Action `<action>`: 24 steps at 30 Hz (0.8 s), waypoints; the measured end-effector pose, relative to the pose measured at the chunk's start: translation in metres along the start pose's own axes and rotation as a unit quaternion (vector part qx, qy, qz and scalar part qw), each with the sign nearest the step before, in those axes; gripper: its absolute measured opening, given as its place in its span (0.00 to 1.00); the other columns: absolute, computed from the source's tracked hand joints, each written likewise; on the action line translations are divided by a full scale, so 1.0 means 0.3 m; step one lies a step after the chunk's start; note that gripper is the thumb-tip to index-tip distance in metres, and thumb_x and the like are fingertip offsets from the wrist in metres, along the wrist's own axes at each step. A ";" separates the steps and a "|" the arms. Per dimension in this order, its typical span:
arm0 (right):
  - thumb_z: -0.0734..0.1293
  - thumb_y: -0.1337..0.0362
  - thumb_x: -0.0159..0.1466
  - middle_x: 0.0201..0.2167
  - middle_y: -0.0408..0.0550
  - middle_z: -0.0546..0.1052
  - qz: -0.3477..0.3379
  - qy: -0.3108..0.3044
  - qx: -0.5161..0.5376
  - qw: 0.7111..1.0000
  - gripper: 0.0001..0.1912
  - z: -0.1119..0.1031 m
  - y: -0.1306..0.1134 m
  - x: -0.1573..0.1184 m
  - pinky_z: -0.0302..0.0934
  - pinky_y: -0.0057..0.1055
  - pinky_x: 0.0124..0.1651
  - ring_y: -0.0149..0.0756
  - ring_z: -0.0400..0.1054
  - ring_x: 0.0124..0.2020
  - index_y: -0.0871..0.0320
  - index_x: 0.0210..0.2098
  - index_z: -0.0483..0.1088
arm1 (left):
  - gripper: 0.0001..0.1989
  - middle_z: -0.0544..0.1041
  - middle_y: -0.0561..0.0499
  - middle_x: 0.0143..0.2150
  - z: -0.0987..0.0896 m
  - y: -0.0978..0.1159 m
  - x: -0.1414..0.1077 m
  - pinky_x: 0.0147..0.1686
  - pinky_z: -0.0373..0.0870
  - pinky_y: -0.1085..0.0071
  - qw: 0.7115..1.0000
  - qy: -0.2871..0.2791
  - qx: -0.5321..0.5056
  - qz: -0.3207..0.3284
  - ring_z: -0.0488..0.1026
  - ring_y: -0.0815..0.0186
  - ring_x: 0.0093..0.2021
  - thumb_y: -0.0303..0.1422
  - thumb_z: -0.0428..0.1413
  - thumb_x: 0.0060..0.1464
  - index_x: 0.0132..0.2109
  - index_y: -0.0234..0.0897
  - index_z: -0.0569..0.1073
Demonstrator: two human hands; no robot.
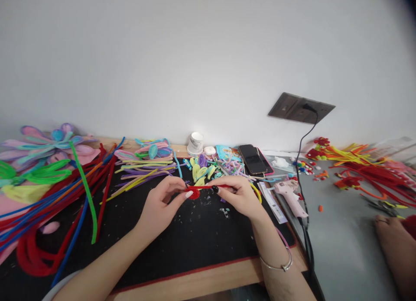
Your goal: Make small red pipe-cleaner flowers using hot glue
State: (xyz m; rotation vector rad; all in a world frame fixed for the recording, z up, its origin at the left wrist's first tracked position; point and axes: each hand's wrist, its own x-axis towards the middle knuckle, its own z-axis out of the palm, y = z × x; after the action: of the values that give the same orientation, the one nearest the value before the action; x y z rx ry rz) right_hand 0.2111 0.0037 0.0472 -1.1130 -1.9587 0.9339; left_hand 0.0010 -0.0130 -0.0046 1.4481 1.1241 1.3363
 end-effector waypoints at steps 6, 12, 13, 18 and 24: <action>0.62 0.69 0.61 0.36 0.48 0.79 -0.012 -0.029 0.014 0.999 0.14 -0.006 0.005 -0.004 0.59 0.24 0.28 0.32 0.69 0.30 0.57 0.43 0.77 | 0.08 0.76 0.53 0.32 -0.001 0.005 -0.001 0.37 0.73 0.69 1.000 -0.001 0.002 -0.009 0.76 0.65 0.33 0.35 0.60 0.49 0.35 0.40 0.68; 0.61 0.69 0.62 0.38 0.47 0.79 -0.018 -0.036 0.013 0.999 0.15 -0.007 0.009 -0.004 0.65 0.30 0.38 0.38 0.71 0.39 0.56 0.44 0.76 | 0.09 0.76 0.53 0.31 0.000 0.007 0.000 0.36 0.73 0.68 1.000 0.002 0.009 -0.014 0.76 0.64 0.32 0.37 0.60 0.49 0.35 0.40 0.68; 0.61 0.69 0.62 0.39 0.47 0.79 -0.019 -0.039 0.013 0.999 0.15 -0.007 0.008 -0.004 0.65 0.31 0.39 0.39 0.71 0.40 0.56 0.44 0.76 | 0.09 0.76 0.53 0.31 0.001 0.008 0.001 0.35 0.73 0.69 1.000 0.002 0.007 -0.012 0.76 0.64 0.32 0.36 0.60 0.49 0.35 0.40 0.68; 0.60 0.70 0.63 0.39 0.47 0.79 -0.022 -0.052 0.019 0.998 0.15 -0.011 0.004 -0.004 0.64 0.30 0.40 0.38 0.71 0.40 0.56 0.44 0.76 | 0.08 0.77 0.54 0.30 0.002 0.008 0.002 0.36 0.73 0.70 1.000 -0.003 0.002 -0.009 0.76 0.65 0.32 0.35 0.60 0.49 0.35 0.40 0.69; 0.60 0.69 0.63 0.38 0.47 0.79 -0.020 -0.057 0.018 0.998 0.14 -0.015 0.003 -0.001 0.64 0.29 0.38 0.37 0.72 0.38 0.56 0.42 0.76 | 0.07 0.77 0.54 0.30 0.001 0.004 0.001 0.35 0.72 0.70 1.000 -0.005 0.001 -0.007 0.76 0.65 0.32 0.34 0.60 0.49 0.35 0.40 0.69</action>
State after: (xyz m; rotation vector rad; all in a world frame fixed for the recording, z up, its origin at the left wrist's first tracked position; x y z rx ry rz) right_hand 0.2152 0.0050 0.0486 -1.0163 -2.0403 1.0264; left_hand 0.0016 -0.0131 -0.0033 1.4441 1.1264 1.3182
